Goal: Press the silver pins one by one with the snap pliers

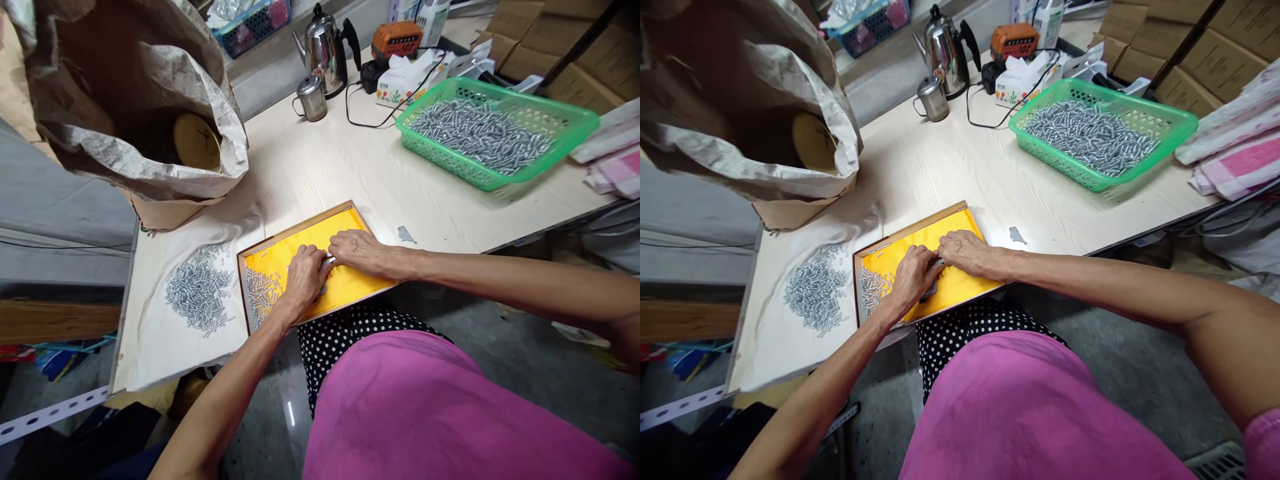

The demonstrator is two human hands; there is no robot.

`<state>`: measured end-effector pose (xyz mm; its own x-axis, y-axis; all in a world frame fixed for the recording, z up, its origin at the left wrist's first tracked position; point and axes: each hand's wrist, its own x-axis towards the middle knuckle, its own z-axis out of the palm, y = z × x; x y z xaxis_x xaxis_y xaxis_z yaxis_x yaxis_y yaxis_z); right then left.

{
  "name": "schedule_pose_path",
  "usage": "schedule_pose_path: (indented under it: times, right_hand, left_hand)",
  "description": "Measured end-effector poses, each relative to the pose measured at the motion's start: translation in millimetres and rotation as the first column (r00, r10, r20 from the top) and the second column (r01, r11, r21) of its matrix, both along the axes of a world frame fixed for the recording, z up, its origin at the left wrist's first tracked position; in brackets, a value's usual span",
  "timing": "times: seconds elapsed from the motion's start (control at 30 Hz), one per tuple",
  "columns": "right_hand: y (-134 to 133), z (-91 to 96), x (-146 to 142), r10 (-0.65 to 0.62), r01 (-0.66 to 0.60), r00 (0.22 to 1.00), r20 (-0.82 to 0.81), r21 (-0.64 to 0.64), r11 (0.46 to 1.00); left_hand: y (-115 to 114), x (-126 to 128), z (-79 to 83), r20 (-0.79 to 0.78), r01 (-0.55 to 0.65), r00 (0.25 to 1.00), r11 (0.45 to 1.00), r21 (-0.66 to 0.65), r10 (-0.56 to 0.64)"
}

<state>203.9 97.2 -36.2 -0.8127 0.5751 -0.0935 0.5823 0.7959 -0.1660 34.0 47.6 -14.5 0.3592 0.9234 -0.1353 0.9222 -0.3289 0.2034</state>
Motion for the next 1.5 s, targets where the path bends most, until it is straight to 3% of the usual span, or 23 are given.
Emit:
schedule_pose_path:
  times: [0.17,0.27,0.37,0.43,0.53,0.67,0.83,0.93,1.0,1.1,1.17,1.23,1.27,1.37,1.4,1.43,1.5]
  right_hand:
    - [1,-2.3,2,0.016,-0.016,0.999,-0.031,0.009,1.000]
    - [0,-1.7,9,-0.008,0.018,0.990,-0.144,0.069,0.997]
    - [-4,-2.8,16,0.005,0.020,0.970,-0.241,0.101,0.995]
    - [-9,-5.9,18,0.015,0.007,0.971,-0.237,0.090,0.996]
    - [-17,-13.1,14,-0.014,0.030,0.973,-0.230,0.066,0.997]
    - [-23,-21.9,4,-0.051,0.070,0.969,-0.243,0.069,0.995]
    - [-25,-25.1,0,0.005,0.030,0.966,-0.257,0.131,0.991]
    - [-26,-25.7,1,0.039,0.002,0.961,-0.275,0.150,0.989]
    - [-27,-28.1,1,0.062,-0.014,0.953,-0.295,0.160,0.987]
    - [-28,-34.4,-1,0.092,-0.021,0.934,-0.346,0.204,0.979]
    - [-28,-37.9,-2,0.115,-0.020,0.919,-0.377,0.246,0.969]
    - [-27,-38.8,-3,0.138,-0.029,0.912,-0.387,0.275,0.961]
    - [-27,-38.4,-3,0.149,-0.038,0.911,-0.385,0.280,0.959]
    - [-27,-36.1,-2,0.167,-0.065,0.909,-0.383,0.264,0.962]
    - [-27,-35.8,-2,0.166,-0.068,0.908,-0.386,0.255,0.965]
    - [-27,-36.0,-2,0.162,-0.066,0.906,-0.391,0.246,0.967]
    - [-27,-37.3,-2,0.152,-0.058,0.905,-0.398,0.238,0.970]
  left_hand:
    - [3,-2,0.4,-0.003,0.009,1.000,1.000,-0.005,-0.009]
    - [1,-11,0.5,0.036,-0.033,0.999,0.998,0.047,0.031]
    - [-8,-27,7.3,0.141,-0.136,0.983,0.980,0.148,0.115]
    - [-18,-37,16.1,0.149,-0.263,0.959,0.953,0.152,0.241]
    - [-33,-42,28.9,0.006,-0.450,0.893,0.893,-0.002,0.450]
    - [-41,-33,29.2,-0.123,-0.580,0.813,0.775,-0.250,0.569]
    - [-30,-33,16.9,-0.088,-0.589,0.790,0.711,-0.384,0.607]
    - [-27,-38,21.0,-0.149,-0.572,0.810,0.710,-0.411,0.567]
    - [-31,-36,27.0,-0.206,-0.534,0.845,0.766,-0.358,0.493]
    - [-39,-24,33.3,-0.309,-0.395,0.896,0.892,-0.220,0.320]
    - [-41,-15,35.3,-0.374,-0.310,0.899,0.934,-0.177,0.227]
    - [-39,-15,37.6,-0.378,-0.330,0.898,0.914,-0.235,0.226]
    - [-37,-19,39.3,-0.344,-0.369,0.903,0.873,-0.319,0.256]
    - [-29,-46,44.7,-0.157,-0.416,0.898,0.675,-0.609,0.412]
    - [-27,-58,45.9,-0.102,-0.417,0.882,0.660,-0.625,0.461]
    - [-26,-69,46.5,-0.076,-0.446,0.862,0.679,-0.584,0.501]
    - [-27,-87,45.9,-0.071,-0.543,0.824,0.746,-0.385,0.563]
